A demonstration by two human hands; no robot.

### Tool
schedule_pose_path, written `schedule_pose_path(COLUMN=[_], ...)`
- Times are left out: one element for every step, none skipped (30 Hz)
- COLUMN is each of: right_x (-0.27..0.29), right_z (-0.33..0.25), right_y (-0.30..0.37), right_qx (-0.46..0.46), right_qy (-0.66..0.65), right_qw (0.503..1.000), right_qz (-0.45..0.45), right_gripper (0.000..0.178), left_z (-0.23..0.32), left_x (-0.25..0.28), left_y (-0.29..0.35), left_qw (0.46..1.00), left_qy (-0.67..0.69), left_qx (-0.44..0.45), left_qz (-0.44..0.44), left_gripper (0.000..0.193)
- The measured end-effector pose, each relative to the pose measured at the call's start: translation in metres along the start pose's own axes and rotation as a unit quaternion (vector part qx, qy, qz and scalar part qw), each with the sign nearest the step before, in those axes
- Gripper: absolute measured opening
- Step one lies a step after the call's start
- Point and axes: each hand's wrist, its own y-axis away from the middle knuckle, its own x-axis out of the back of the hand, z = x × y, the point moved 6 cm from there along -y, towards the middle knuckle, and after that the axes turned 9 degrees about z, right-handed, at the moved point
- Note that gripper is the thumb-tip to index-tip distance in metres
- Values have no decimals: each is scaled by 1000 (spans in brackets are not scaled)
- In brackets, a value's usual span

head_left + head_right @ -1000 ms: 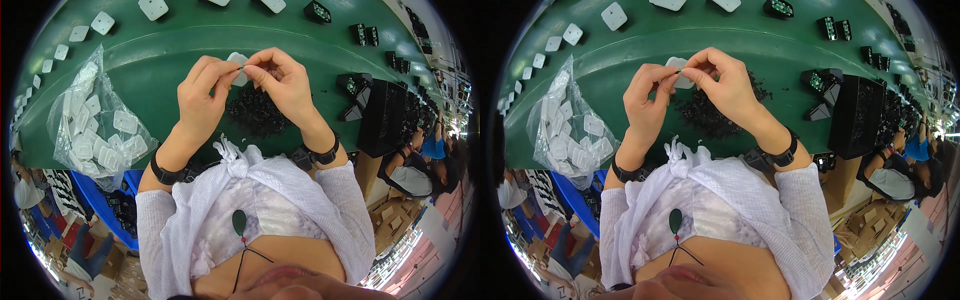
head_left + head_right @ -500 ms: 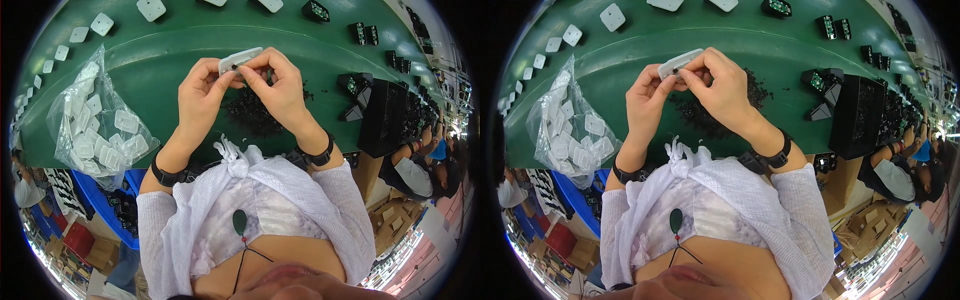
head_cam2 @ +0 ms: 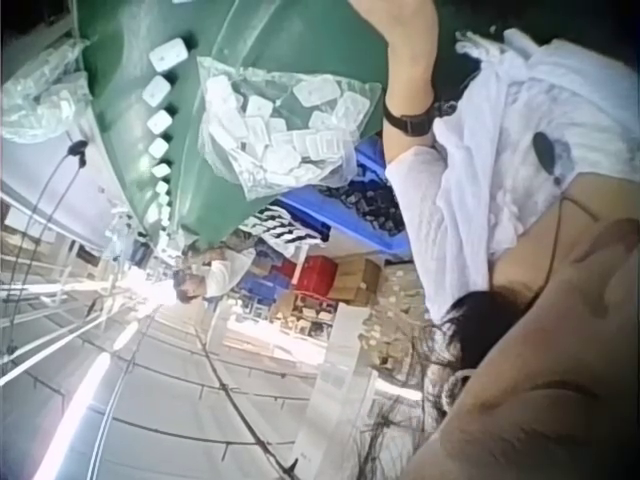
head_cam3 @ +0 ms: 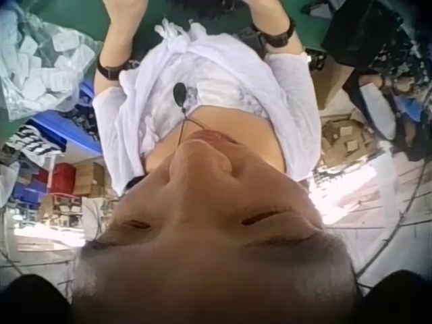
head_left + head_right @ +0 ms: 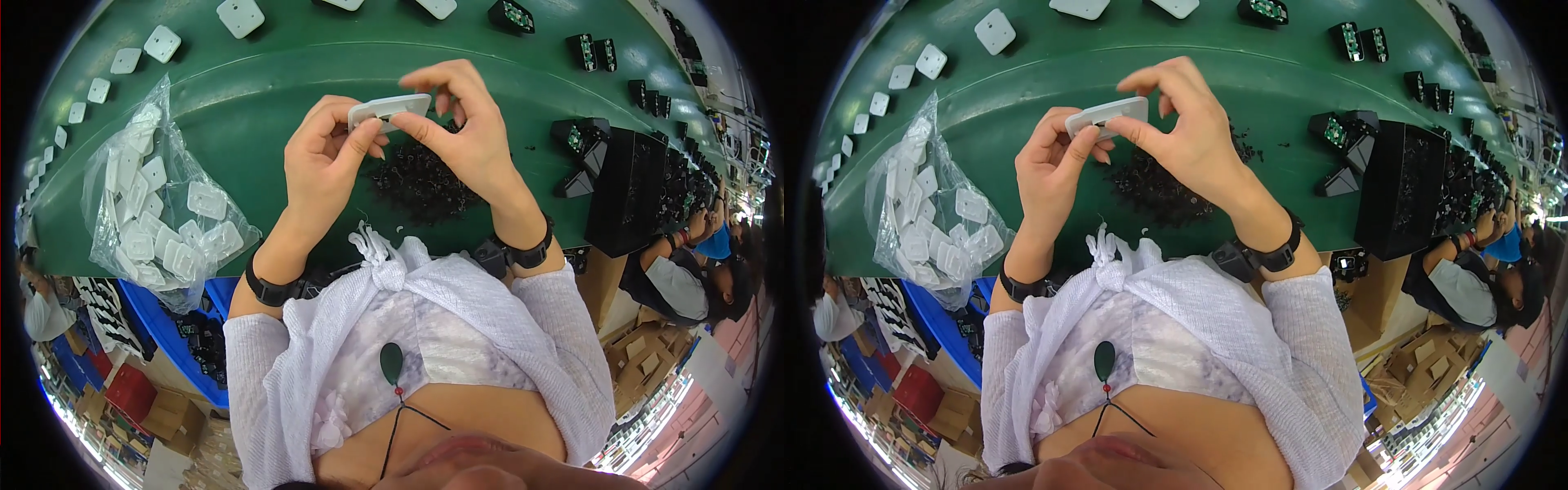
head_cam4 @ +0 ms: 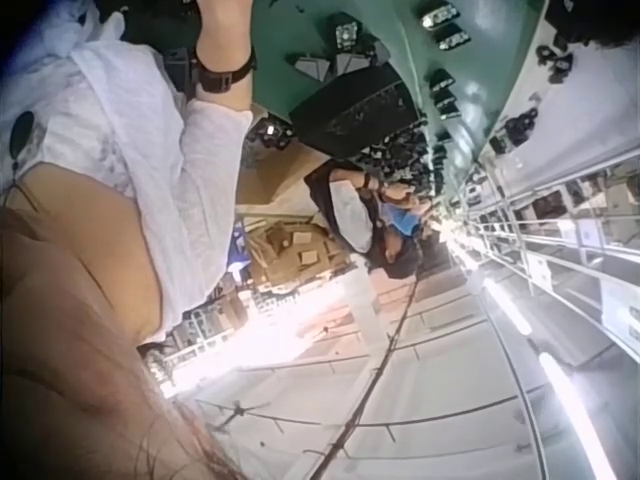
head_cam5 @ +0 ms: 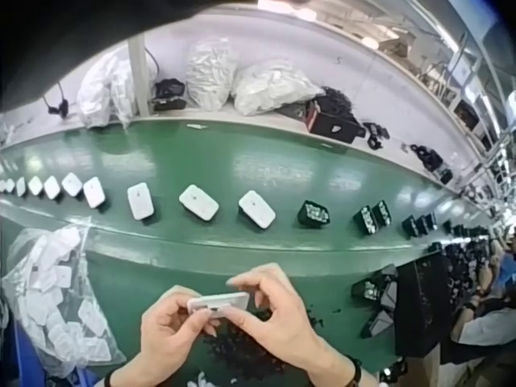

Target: The person is assembling small electronic components into plastic housings on a production line.

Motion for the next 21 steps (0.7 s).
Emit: schedule_pose_path(right_x=[0,-5,-10,-12,-12,-13,-13,-12,-13,-12,-11,-13,-16,-14,-6,11,27,39,53,61,66], right_z=[2,6,10,12,11,11,14,15,19,24,30,37,44,39,39,39,40,37,35,45,53], right_y=[0,1,2,2,1,1,1,0,-2,-3,-5,-8,-11,-18,-27,-46,-63,-77,-86,-94,-100], right_qx=[-1,-13,-25,-19,-20,-48,-77,-79,-96,-114,-116,-123,-130,-71,-47,46,136,225,311,319,324], right_qy=[1,-14,-29,-35,-35,-42,-47,-43,-46,-49,-46,-90,-135,-130,-116,1,117,152,186,258,328], right_qw=[1000,999,997,996,996,993,990,990,989,988,988,982,974,977,982,997,984,960,923,907,884], right_qz=[3,-35,-73,-85,-85,-99,-108,-105,-99,-91,-86,-108,-131,-151,-141,-69,4,65,128,100,72], right_gripper=[26,24,21,18,18,18,19,19,20,21,21,23,24,28,30,32,35,42,50,51,52], left_z=[-1,-1,-1,-1,-2,-3,-6,-5,-7,-8,-9,-10,-13,-17,-18,-22,-27,-30,-27,-22,-22], left_x=[-2,-2,-3,-3,-3,-2,-3,-5,-5,-4,-4,-1,4,13,21,33,42,47,45,39,36], left_y=[0,0,-1,0,0,1,0,-1,-3,-5,-9,-14,-19,-24,-32,-43,-53,-60,-68,-75,-80], left_qw=[1000,1000,1000,999,999,999,999,999,998,997,997,997,998,997,997,985,957,956,937,908,908], left_qy=[2,3,-10,-23,-23,-26,-26,-24,-19,-15,-13,-8,-3,-38,-38,-157,-275,-278,-347,-410,-410], left_qx=[10,11,11,12,13,20,27,28,51,74,76,72,69,67,63,71,78,77,-3,-86,-88], left_qz=[-12,-15,-20,-23,-23,-22,-26,-30,-23,-17,-23,-14,-3,15,16,27,38,43,28,10,10], left_gripper=[6,6,6,7,7,8,9,9,11,13,13,15,18,17,17,14,13,13,12,11,11])
